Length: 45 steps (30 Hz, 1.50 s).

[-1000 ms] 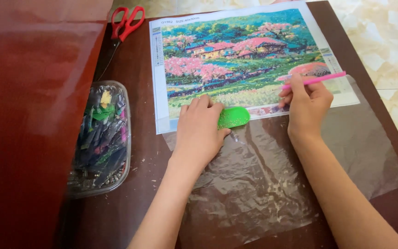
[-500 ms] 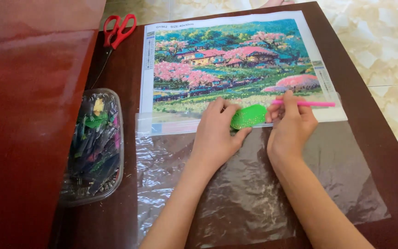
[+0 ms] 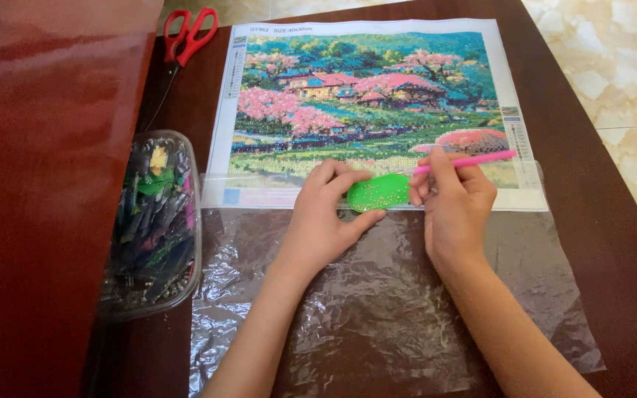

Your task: The person creates a mosaic image by picking up small resin diamonds from a container with a specialized dotting pen and placing them onto an adhesive canvas. The person holds the container with one hand while using the dotting pen with the other, occasionally shifting the canvas.

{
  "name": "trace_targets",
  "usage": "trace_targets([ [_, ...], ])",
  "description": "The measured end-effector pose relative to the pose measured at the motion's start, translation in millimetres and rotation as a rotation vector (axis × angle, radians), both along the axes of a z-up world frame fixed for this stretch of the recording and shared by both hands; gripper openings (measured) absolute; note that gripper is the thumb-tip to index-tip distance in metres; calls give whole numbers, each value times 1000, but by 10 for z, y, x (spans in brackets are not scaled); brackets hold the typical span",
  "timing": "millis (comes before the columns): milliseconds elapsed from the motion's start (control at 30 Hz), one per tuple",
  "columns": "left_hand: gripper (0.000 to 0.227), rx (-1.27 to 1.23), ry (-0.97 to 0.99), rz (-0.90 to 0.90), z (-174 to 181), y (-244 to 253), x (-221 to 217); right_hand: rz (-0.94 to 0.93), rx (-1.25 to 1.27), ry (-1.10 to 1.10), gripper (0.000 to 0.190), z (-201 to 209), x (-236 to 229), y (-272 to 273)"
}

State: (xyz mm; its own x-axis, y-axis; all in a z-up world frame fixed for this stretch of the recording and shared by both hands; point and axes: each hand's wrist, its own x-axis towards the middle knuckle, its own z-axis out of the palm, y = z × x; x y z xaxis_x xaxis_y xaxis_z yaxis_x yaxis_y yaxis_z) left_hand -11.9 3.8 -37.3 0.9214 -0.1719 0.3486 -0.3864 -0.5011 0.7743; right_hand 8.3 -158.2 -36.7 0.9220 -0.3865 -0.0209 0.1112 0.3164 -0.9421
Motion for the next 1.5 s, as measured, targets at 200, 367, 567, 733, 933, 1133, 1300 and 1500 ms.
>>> trace_targets([
  [200, 47, 20, 0, -9, 24, 51, -16, 192, -572, -278, 19, -1, 47, 5],
  [367, 46, 7, 22, -4, 33, 68, -67, 239, -656, -345, 24, -24, -25, -33],
  [567, 46, -6, 32, -5, 1, 71, -68, 270, -696, -355, 25, -13, -79, -49],
  [733, 46, -8, 34, 3, -20, 80, -63, 282, -746, -375, 22, -12, -70, -50],
  [933, 45, -18, 41, 14, -10, 77, -69, 305, -792, -406, 23, 39, -85, -40],
  [1133, 46, -20, 61, 20, -9, 74, -60, 302, -833, -414, 22, 41, -82, -39],
  [1300, 47, -21, 64, 20, -20, 78, -59, 297, -797, -399, 22, 30, -76, -36],
  [1500, 47, -11, 76, 31, -25, 72, -59, 288, -702, -353, 21, 14, -69, -41],
])
